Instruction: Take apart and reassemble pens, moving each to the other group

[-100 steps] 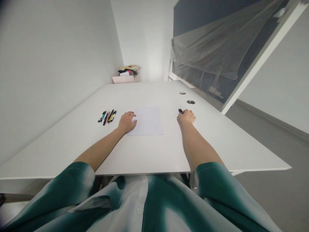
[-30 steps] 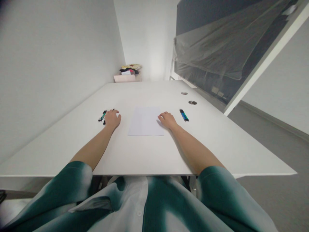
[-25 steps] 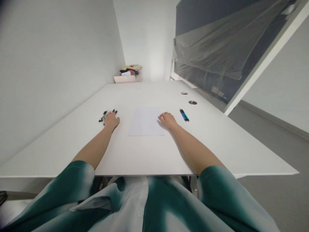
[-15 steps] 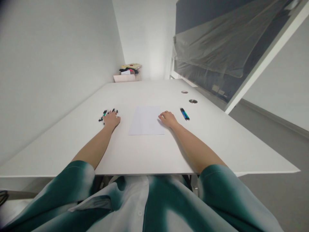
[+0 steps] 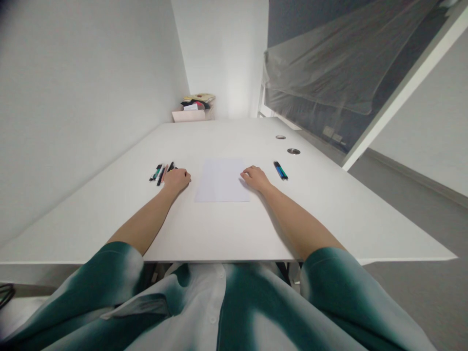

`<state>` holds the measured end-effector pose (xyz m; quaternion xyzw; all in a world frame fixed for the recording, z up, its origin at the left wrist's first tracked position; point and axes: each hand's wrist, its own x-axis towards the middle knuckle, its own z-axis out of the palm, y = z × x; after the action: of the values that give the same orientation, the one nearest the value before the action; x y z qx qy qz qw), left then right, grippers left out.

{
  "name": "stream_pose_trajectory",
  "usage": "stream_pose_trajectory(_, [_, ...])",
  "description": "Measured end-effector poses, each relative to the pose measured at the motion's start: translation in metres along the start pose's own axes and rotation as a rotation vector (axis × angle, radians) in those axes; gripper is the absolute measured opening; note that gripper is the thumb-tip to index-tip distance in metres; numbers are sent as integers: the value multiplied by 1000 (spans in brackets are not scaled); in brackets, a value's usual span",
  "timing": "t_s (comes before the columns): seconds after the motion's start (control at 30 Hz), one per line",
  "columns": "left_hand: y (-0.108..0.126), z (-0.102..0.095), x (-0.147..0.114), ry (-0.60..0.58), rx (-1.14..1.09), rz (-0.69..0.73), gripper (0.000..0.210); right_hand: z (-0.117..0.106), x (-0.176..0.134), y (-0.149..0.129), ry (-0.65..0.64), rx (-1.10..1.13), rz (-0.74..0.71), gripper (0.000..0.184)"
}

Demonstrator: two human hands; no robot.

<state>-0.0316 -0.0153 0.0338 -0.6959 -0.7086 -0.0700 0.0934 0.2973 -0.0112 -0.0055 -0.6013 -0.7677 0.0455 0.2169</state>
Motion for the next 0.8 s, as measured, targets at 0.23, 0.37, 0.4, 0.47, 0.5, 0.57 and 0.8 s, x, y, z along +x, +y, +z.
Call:
stream_pose_trajectory(0.23, [22, -4, -12, 149, -189, 302, 45, -11, -6, -11, 127, 153, -47, 33])
stream_pose_trajectory(0.37, [48, -3, -23, 161, -253, 561, 60, -11, -10, -33, 109, 364, -108, 38])
stream_pose_trajectory(0.4, [54, -2, -26, 160, -256, 614, 64, -9, -10, -40, 103, 407, -128, 40])
stream_pose_trajectory(0.47, [62, -1, -31, 148, -252, 693, 69, -5, -12, -52, 98, 468, -147, 43])
stream_pose_trajectory(0.5, [65, -1, -34, 143, -250, 717, 71, -3, -13, -57, 94, 484, -148, 42])
stream_pose_trajectory(0.57, [68, -1, -37, 125, -246, 743, 74, 0, -14, -64, 76, 511, -146, 37])
stream_pose_trajectory(0.8, [66, -1, -39, 109, -293, 718, 70, 2, -7, -56, 58, 680, -62, 32])
